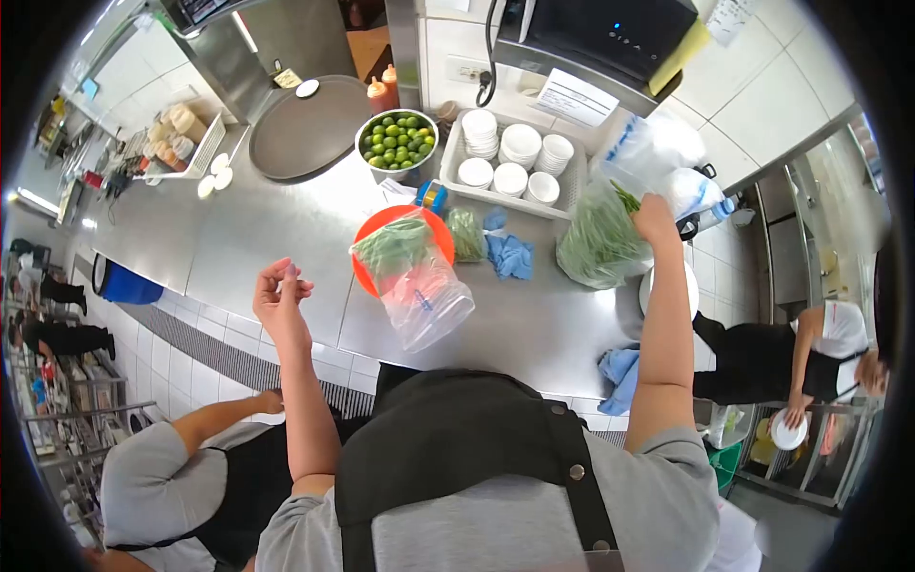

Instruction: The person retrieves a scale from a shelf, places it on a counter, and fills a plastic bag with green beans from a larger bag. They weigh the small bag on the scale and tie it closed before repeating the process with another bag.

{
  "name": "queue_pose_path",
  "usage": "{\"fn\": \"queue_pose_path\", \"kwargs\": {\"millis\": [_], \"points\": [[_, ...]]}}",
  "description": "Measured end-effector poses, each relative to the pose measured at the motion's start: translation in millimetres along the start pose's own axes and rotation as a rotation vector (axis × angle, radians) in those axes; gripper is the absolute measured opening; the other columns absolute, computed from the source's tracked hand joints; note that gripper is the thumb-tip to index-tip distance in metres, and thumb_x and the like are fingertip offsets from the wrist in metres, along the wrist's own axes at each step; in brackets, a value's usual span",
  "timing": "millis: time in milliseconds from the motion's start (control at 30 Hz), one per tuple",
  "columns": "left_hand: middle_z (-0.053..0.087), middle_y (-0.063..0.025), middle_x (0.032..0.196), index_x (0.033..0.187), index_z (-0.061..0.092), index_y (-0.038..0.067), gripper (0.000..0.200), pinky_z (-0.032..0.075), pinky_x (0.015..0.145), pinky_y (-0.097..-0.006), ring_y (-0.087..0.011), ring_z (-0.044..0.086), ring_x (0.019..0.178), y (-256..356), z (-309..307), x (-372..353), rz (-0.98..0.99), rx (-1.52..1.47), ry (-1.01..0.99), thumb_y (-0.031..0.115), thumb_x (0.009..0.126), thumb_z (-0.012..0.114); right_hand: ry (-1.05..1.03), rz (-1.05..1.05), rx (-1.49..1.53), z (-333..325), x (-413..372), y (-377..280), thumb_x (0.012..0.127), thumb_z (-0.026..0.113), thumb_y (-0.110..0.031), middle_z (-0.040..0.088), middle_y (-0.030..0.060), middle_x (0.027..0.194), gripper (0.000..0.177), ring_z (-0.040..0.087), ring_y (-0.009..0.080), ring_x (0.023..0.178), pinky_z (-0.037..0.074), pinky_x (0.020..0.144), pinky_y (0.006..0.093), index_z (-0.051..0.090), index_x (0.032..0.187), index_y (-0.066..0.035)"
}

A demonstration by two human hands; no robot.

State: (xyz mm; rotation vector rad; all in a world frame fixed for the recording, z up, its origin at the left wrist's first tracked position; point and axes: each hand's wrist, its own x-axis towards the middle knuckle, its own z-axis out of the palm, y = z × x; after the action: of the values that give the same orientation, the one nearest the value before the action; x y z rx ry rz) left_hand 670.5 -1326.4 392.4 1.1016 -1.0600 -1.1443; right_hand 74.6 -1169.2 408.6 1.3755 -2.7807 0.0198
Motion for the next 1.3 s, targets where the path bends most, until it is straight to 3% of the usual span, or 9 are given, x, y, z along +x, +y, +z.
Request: {"fn": "queue_pose_path", "kwargs": {"millis": [200,333,400,500,600,700,800,1100,1300], "points": [[0.065,-0.0059,0.091,0.107,0.066,0.001,0.012,0.052,0.06,-0.0241,-0.0119,0.065,0.066,-7,7,-7,-0.007,0.057,-0.027,0.006,0.096,0.065,0.047,-0.094,-0.063,1,7,-3,0.084,0.065,-0.016,0.067,0.0308,0.103,0.026,0.063,0.047,0.103,0.051,0.093,0.0512,0.069,0.097,0.006],[0.066,-0.006,0.092,0.104,0.067,0.0,0.01,0.053,0.061,-0.0251,-0.0126,0.066,0.066,-1,24,-8,0.001,0.015,-0.078,0.003,0.096,0.063,0.04,-0.124,0.148,25,34,-9,0.084,0.066,-0.009,0.067,0.0279,0.106,0.021,0.062,0.0458,0.103,0.049,0.092,0.0509,0.068,0.101,0.004],[0.066,-0.0059,0.092,0.104,0.066,0.0,0.009,0.053,0.061,-0.0252,-0.0123,0.066,0.067,2,34,-12,-0.005,-0.018,-0.117,0.003,0.096,0.064,0.125,-0.169,0.127,35,37,-12,0.086,0.061,-0.009,0.066,0.0293,0.103,0.017,0.063,0.0471,0.1,0.049,0.089,0.0524,0.066,0.095,0.004],[0.066,-0.0064,0.089,0.103,0.065,-0.001,0.011,0.051,0.061,-0.0256,-0.0124,0.065,0.067,6,44,-16,0.019,-0.087,-0.208,0.007,0.096,0.068,0.083,-0.113,0.039,70,55,11,0.088,0.054,-0.009,0.066,0.0308,0.108,0.021,0.063,0.0478,0.102,0.049,0.09,0.0542,0.065,0.1,0.005],[0.066,-0.006,0.088,0.102,0.065,-0.001,0.01,0.05,0.061,-0.0258,-0.0121,0.065,0.067,14,45,-21,0.015,-0.059,-0.236,0.006,0.097,0.068,0.105,-0.123,-0.056,29,24,-13,0.09,0.053,-0.01,0.066,0.0303,0.108,0.023,0.063,0.0482,0.103,0.049,0.09,0.0546,0.064,0.104,0.004],[0.066,-0.006,0.088,0.102,0.065,-0.002,0.009,0.051,0.062,-0.0258,-0.012,0.065,0.068,15,42,-23,0.007,-0.066,-0.235,0.006,0.097,0.067,0.187,-0.192,0.009,49,19,10,0.09,0.053,-0.011,0.066,0.0286,0.104,0.021,0.063,0.0476,0.102,0.049,0.09,0.0544,0.064,0.102,0.003],[0.066,-0.0056,0.087,0.102,0.065,-0.001,0.008,0.051,0.062,-0.0257,-0.0119,0.065,0.068,11,40,-25,0.005,-0.042,-0.22,0.005,0.097,0.067,0.04,-0.076,-0.022,0,-12,-18,0.091,0.051,-0.011,0.066,0.0276,0.103,0.021,0.063,0.0473,0.101,0.049,0.088,0.0542,0.063,0.101,0.002],[0.068,-0.0046,0.086,0.105,0.065,-0.001,0.01,0.051,0.062,-0.025,-0.0101,0.065,0.069,16,47,-29,0.007,-0.093,-0.264,0.006,0.098,0.066,0.117,-0.072,-0.066,-12,-11,-5,0.089,0.052,-0.007,0.066,0.0292,0.098,0.015,0.062,0.0484,0.098,0.049,0.084,0.0555,0.061,0.095,0.003],[0.068,-0.0044,0.085,0.105,0.065,0.0,0.011,0.05,0.062,-0.0244,-0.0099,0.065,0.069,9,38,-26,-0.005,-0.086,-0.24,0.008,0.097,0.067,0.069,-0.137,-0.084,17,4,27,0.089,0.054,-0.008,0.067,0.0313,0.097,0.016,0.063,0.05,0.098,0.05,0.086,0.055,0.064,0.093,0.004]]}}
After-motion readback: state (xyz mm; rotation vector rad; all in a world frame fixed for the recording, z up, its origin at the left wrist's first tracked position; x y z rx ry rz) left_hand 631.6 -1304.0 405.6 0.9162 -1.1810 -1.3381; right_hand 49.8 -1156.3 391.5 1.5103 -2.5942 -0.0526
